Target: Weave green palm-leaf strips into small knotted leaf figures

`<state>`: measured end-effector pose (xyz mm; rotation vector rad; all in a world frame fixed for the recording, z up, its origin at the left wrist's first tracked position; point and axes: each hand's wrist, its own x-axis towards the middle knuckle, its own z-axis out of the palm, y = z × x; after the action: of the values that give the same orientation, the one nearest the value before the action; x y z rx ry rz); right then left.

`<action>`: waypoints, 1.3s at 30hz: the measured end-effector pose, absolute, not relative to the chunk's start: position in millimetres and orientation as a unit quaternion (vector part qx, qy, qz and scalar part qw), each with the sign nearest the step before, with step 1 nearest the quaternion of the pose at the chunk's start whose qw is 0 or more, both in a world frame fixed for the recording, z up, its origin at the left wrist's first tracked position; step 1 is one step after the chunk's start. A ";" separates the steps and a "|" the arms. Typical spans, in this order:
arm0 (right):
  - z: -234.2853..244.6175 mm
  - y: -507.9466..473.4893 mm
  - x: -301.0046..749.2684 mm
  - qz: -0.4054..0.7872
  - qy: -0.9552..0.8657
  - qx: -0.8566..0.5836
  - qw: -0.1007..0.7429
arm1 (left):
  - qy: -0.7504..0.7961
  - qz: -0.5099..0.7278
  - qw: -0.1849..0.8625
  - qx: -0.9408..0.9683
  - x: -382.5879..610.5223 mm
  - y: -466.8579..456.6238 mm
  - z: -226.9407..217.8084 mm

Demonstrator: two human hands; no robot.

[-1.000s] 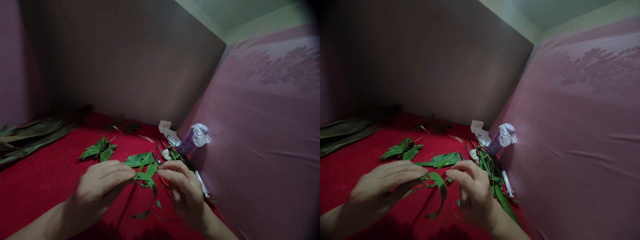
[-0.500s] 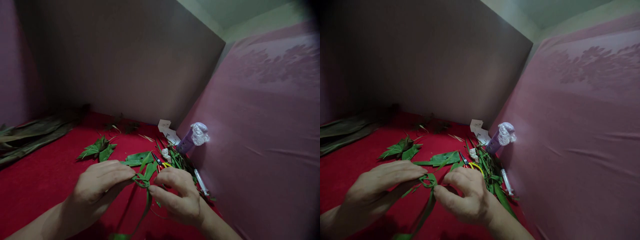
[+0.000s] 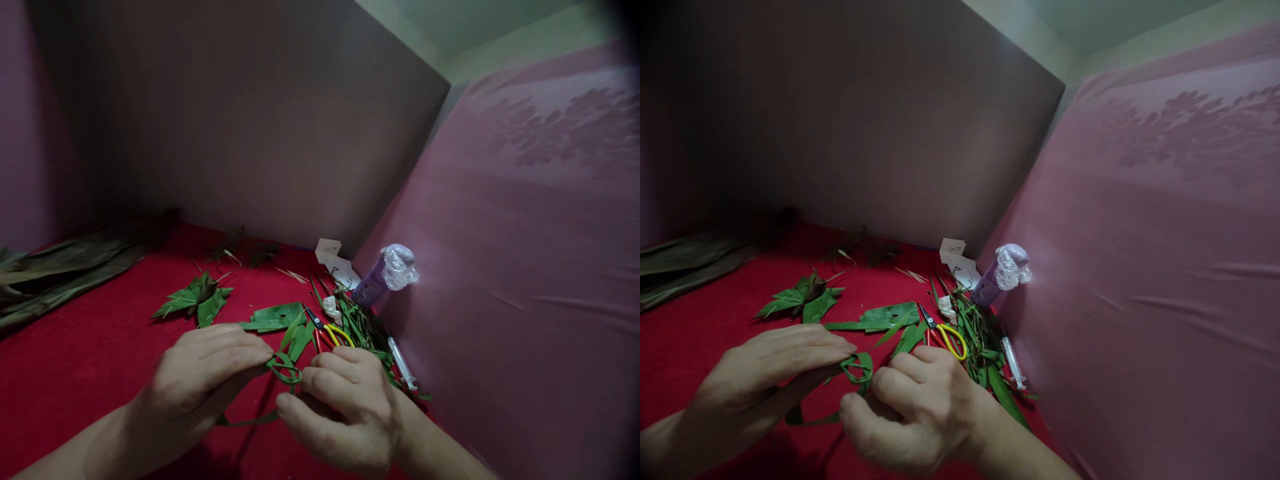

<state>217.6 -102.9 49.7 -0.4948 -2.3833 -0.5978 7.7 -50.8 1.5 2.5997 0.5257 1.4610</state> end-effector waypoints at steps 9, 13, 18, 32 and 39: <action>46.7 -99.9 232.1 -0.113 -0.911 -0.266 0.294 | 0.154 0.490 0.044 0.857 9.0 -50.1 8.4; 48.0 -101.5 229.1 -0.059 -0.899 -0.313 0.300 | 0.150 0.478 0.041 0.864 9.3 -50.5 9.2; 52.9 -103.8 226.7 0.043 -0.869 -0.340 0.358 | 0.117 0.462 0.020 0.879 8.6 -48.9 8.1; 44.5 -103.4 215.9 0.084 -0.816 -0.359 0.445 | 0.125 0.464 -0.092 0.872 5.4 -45.1 -0.7; 36.2 -102.6 210.3 0.116 -0.786 -0.359 0.489 | 0.140 0.469 -0.076 0.869 1.7 -44.5 -4.6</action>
<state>210.3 -102.6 36.2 -0.8734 -1.9104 0.2809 1.7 -44.5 -4.6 2.8700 0.4611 1.5494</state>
